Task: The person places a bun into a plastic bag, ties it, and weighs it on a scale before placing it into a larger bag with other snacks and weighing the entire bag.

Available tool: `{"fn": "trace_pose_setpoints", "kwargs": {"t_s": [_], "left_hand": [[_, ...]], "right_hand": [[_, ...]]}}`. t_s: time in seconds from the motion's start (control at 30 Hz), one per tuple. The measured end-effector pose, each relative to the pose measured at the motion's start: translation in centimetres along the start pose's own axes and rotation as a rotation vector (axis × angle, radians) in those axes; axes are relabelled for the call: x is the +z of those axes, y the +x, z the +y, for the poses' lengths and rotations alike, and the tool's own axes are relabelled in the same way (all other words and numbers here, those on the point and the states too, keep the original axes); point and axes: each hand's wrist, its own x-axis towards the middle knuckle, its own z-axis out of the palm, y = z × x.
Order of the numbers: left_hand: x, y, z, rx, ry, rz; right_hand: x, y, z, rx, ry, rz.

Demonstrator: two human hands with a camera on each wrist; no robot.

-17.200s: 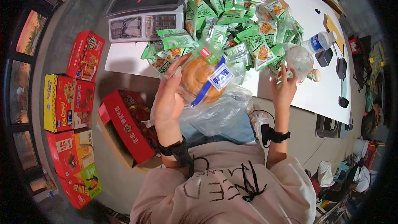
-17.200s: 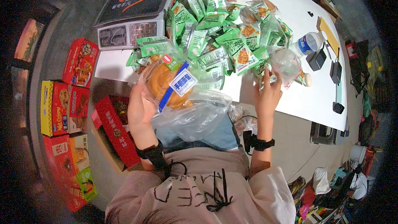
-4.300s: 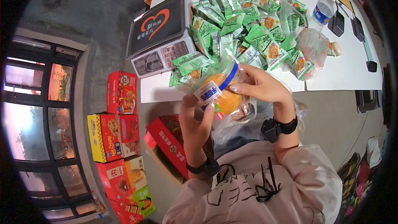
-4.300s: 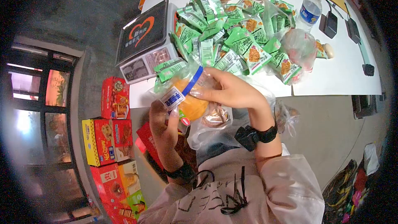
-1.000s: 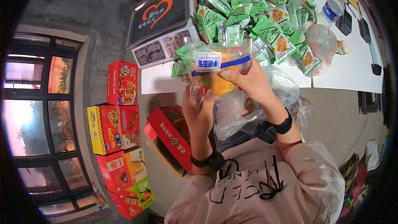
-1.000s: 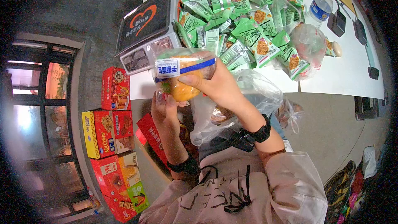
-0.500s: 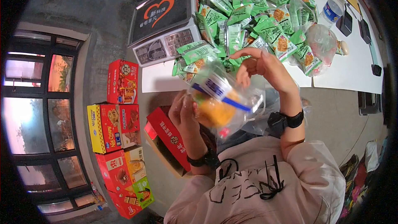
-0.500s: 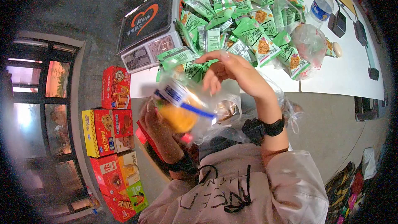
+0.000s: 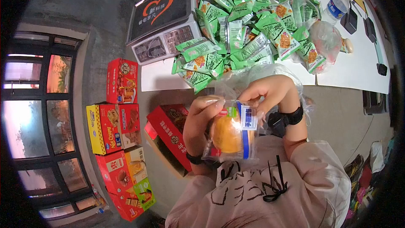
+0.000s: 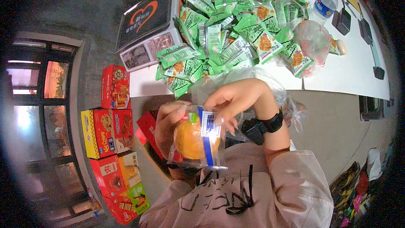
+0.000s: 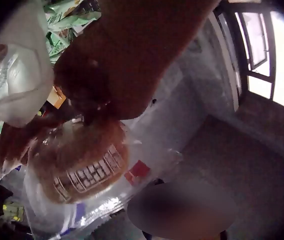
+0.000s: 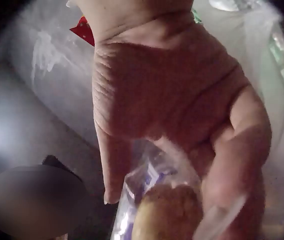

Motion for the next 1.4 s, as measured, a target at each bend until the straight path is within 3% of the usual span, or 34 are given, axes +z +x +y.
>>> {"fn": "trace_pose_setpoints", "kwargs": {"t_s": [0.07,0.17,0.23,0.27,0.3,0.37,0.4,0.43,0.5,0.53,0.6,0.67,0.73,0.8,0.83,1.03,1.4], "left_hand": [[0.3,0.0,0.0,-0.064,0.012,0.022],[-0.3,0.5,-1.2,-0.002,0.123,0.095],[-3.1,2.0,-3.9,-0.738,-0.666,-0.011],[-2.7,2.4,-3.9,-0.623,-0.676,0.054],[-2.8,2.3,-4.4,-0.624,-0.675,0.055],[-2.9,1.9,-5.9,-0.253,-0.634,0.245],[-1.8,2.4,-4.7,-0.354,-0.389,0.538],[-1.9,2.5,-4.0,-0.355,-0.389,0.538],[-2.3,2.5,-2.9,-0.176,-0.421,0.186],[-1.9,2.6,-2.4,-0.178,-0.421,0.186],[-0.5,3.0,-1.3,-0.240,0.062,0.183],[0.4,3.2,-0.9,-0.266,0.110,0.191],[0.7,3.4,-0.5,-0.290,0.157,0.196],[0.6,3.3,-0.1,-0.302,0.303,0.170],[0.6,3.2,0.0,-0.302,0.304,0.169],[0.7,2.9,-0.4,-0.270,0.121,0.205],[1.0,3.0,-0.4,-0.227,0.021,0.199]], "right_hand": [[0.3,0.8,0.4,0.039,-0.086,0.090],[0.3,2.2,0.5,0.050,-0.271,0.239],[0.8,2.5,0.0,-0.128,-0.149,0.389],[0.2,2.0,0.4,-0.099,-0.260,0.437],[0.2,2.0,0.3,-0.099,-0.259,0.437],[0.5,1.9,-0.1,-0.249,-0.070,0.686],[0.5,1.9,-0.1,-0.279,-0.069,0.788],[0.5,2.0,-0.4,-0.279,-0.068,0.789],[0.6,2.1,-0.8,-0.338,-0.080,0.903],[0.5,2.0,-0.6,-0.235,-0.130,0.932],[0.3,2.2,-0.1,-0.231,-0.225,0.953],[0.4,2.5,-0.1,-0.227,-0.322,0.974],[0.9,2.8,-0.5,-0.138,-0.030,1.029],[0.7,2.9,-0.5,-0.174,-0.147,1.052],[0.6,2.9,-0.5,-0.209,-0.265,1.070],[0.3,3.0,0.1,-0.285,-0.333,1.105],[0.3,3.0,0.2,-0.302,-0.341,1.129]]}}
